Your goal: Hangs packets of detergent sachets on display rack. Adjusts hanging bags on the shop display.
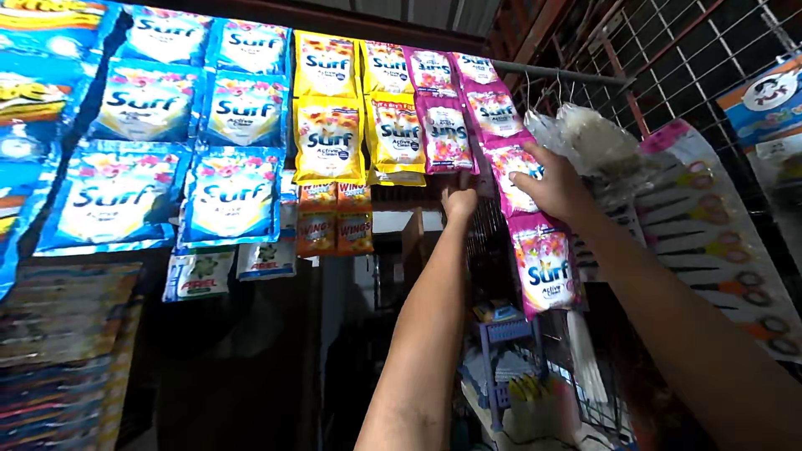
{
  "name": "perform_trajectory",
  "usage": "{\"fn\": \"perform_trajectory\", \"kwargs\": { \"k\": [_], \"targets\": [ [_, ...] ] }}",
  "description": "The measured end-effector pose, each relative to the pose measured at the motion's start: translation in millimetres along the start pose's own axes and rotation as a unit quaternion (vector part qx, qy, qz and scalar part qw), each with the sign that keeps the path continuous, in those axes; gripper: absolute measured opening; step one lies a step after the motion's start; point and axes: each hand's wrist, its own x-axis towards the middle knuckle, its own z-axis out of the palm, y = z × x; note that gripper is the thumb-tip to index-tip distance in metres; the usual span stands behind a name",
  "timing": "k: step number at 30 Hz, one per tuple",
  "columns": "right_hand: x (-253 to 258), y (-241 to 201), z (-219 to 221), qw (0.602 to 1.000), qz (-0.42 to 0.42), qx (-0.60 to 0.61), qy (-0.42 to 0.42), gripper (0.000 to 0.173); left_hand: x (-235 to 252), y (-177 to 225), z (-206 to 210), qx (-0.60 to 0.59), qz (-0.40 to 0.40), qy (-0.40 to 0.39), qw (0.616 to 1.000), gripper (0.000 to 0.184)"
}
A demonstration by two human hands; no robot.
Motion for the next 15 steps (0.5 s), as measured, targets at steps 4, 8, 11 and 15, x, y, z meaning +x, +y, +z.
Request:
{"fn": "perform_trajectory", "kwargs": {
  "k": [4,8,11,15],
  "targets": [
    [33.8,-4.1,0.5,1.000,-0.007,-0.017,0.018,0.061,-14.2,-19.1,-1.4,-0.101,0.024,0.003,0.995,0.041],
    [66.8,-7.6,-2.4,0.999,-0.030,-0.009,0.032,0.053,-40.0,-11.2,-7.3,-0.095,0.013,0.008,0.995,0.031],
    [85.7,-12.4,-3.9,0.999,-0.036,0.009,0.032,0.049,-47.5,-9.5,-7.8,-0.112,0.009,-0.007,0.994,0.030],
    [105.2,-16.6,0.3,0.999,-0.022,0.018,0.021,0.050,-59.0,0.0,-9.1,-0.145,-0.003,-0.013,0.989,0.030]
  ]
}}
